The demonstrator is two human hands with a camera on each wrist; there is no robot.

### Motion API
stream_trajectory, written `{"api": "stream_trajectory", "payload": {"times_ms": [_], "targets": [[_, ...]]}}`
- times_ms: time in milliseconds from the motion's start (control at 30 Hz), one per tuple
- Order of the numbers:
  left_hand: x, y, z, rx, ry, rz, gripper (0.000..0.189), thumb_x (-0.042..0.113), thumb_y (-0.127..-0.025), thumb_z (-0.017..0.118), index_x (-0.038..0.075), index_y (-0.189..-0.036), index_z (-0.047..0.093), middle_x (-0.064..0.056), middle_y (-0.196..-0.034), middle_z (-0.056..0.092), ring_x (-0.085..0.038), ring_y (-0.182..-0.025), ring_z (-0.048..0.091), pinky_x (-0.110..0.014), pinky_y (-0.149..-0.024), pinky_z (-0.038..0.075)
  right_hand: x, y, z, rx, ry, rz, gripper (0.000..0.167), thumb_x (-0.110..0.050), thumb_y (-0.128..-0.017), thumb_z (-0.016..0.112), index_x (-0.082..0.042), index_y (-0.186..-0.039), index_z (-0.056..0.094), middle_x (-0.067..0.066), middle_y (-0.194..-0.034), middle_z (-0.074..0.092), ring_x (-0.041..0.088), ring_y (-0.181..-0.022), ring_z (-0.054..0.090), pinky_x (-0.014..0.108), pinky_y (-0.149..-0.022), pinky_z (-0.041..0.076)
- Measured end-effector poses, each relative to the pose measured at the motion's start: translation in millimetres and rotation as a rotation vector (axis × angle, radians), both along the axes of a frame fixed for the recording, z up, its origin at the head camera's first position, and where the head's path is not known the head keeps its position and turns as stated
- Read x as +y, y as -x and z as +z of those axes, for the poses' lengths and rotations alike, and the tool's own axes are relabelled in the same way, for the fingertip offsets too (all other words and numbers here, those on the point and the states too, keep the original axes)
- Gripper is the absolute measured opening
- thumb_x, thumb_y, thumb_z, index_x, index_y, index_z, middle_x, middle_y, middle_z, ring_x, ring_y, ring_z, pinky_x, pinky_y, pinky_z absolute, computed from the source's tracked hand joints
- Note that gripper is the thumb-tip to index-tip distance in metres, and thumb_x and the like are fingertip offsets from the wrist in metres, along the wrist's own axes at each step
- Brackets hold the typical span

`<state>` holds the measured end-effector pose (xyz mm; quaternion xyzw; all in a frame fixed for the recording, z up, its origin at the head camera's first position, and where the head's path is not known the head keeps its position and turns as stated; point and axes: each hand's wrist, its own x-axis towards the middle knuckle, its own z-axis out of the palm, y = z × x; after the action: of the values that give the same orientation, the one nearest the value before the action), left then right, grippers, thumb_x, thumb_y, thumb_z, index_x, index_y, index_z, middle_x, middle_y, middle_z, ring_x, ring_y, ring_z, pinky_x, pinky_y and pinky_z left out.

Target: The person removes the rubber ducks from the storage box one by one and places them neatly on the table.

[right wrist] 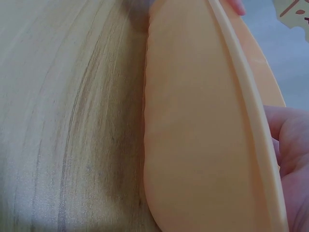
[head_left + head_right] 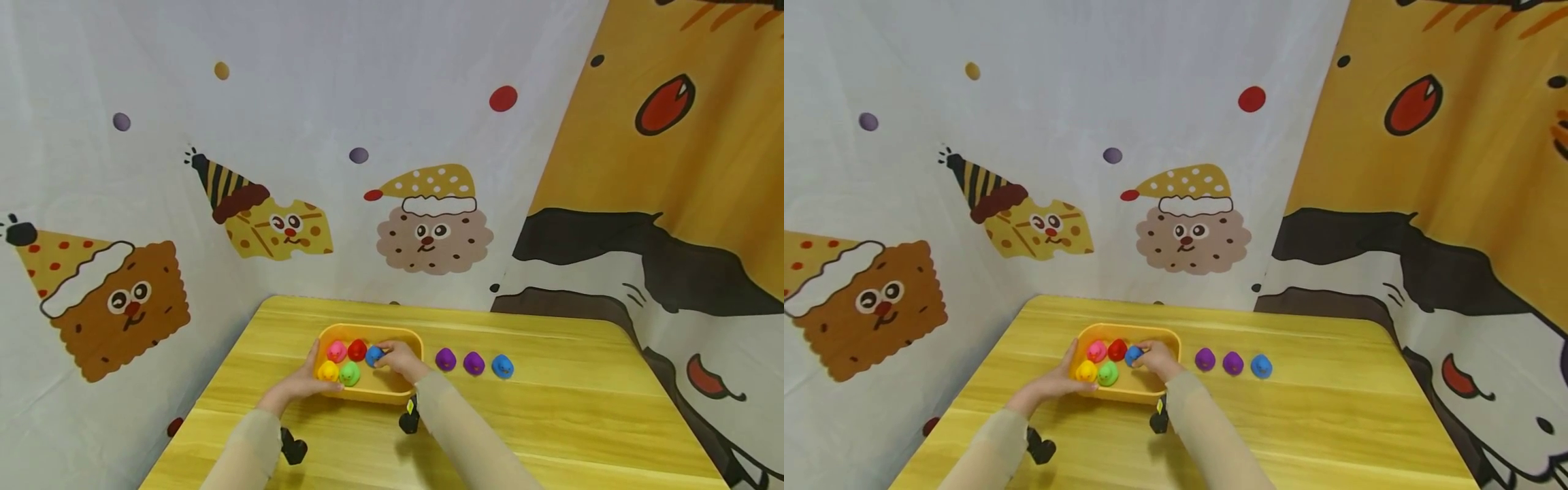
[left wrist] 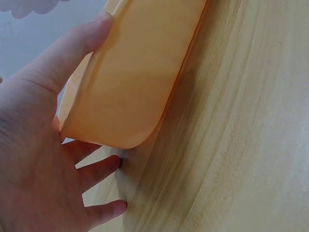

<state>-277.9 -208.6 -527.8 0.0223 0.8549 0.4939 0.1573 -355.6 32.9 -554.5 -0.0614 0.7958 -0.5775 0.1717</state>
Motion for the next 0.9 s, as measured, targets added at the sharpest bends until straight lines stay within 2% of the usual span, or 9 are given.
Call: {"api": "stream_trajectory", "payload": {"times_ms": [200,367,400,500,667,767,900], "targets": [[-1.3,0.4,-2.5,0.001,-0.001,0.012,0.129,0.028,-0.074,0.085,0.008,-0.153,-0.015,-0.035,-0.154,0.004,-0.053,-0.137,0.018,-0.065,-0.109,0.016,0,-0.7,1.4,0.012,-0.004,0.006,0.047,0.005,-0.078,0.074,0.006,-0.123,0.062,0.019,-0.115,0.062,0.027,-0.101,0.057,0.040,-0.090,0.048],[-2.3,1.9,-6.4,0.014,-0.006,-0.009,0.134,0.037,-0.071,0.086,0.008,-0.153,-0.016,-0.036,-0.154,0.003,-0.054,-0.137,0.017,-0.066,-0.108,0.014,0,-1.1,1.9,0.022,0.006,0.009,0.046,0.004,-0.076,0.076,0.006,-0.120,0.063,0.021,-0.116,0.061,0.031,-0.103,0.058,0.042,-0.091,0.049],[-2.8,2.6,-7.9,0.012,-0.013,-0.010,0.135,0.039,-0.070,0.086,0.010,-0.153,-0.016,-0.035,-0.154,0.002,-0.054,-0.138,0.016,-0.065,-0.109,0.013,1,0.8,-1.9,0.044,0.012,0.020,0.045,0.001,-0.076,0.078,0.005,-0.119,0.065,0.020,-0.115,0.062,0.029,-0.101,0.059,0.040,-0.088,0.050],[-3.3,3.3,-10.4,0.008,-0.039,-0.009,0.139,0.044,-0.066,0.087,0.012,-0.153,-0.016,-0.032,-0.156,0.000,-0.052,-0.139,0.014,-0.064,-0.110,0.012,3,-0.1,-0.1,0.055,0.002,0.023,0.043,0.000,-0.076,0.079,0.004,-0.117,0.066,0.019,-0.114,0.062,0.027,-0.099,0.060,0.038,-0.087,0.050],[-3.1,1.2,-8.1,0.027,-0.061,-0.025,0.138,0.043,-0.068,0.086,0.010,-0.153,-0.018,-0.036,-0.154,-0.001,-0.056,-0.137,0.013,-0.067,-0.108,0.012,0,-4.1,6.4,0.020,-0.007,0.007,0.046,0.005,-0.078,0.075,0.006,-0.121,0.063,0.021,-0.117,0.061,0.029,-0.103,0.058,0.043,-0.094,0.047],[-2.9,0.9,-8.1,0.032,-0.060,-0.031,0.137,0.041,-0.069,0.086,0.009,-0.152,-0.018,-0.038,-0.153,0.000,-0.057,-0.135,0.014,-0.068,-0.107,0.012,0,-5.2,7.1,0.022,-0.025,0.007,0.046,0.005,-0.078,0.075,0.007,-0.122,0.062,0.020,-0.116,0.061,0.027,-0.099,0.057,0.041,-0.090,0.049],[-2.3,2.4,-9.3,0.006,-0.055,-0.007,0.139,0.041,-0.067,0.088,0.012,-0.153,-0.017,-0.034,-0.155,0.000,-0.052,-0.138,0.015,-0.064,-0.110,0.012,0,-5.5,6.8,0.041,-0.030,0.007,0.046,0.004,-0.076,0.077,0.007,-0.120,0.063,0.018,-0.106,0.062,0.022,-0.090,0.056,0.033,-0.079,0.049]]}}
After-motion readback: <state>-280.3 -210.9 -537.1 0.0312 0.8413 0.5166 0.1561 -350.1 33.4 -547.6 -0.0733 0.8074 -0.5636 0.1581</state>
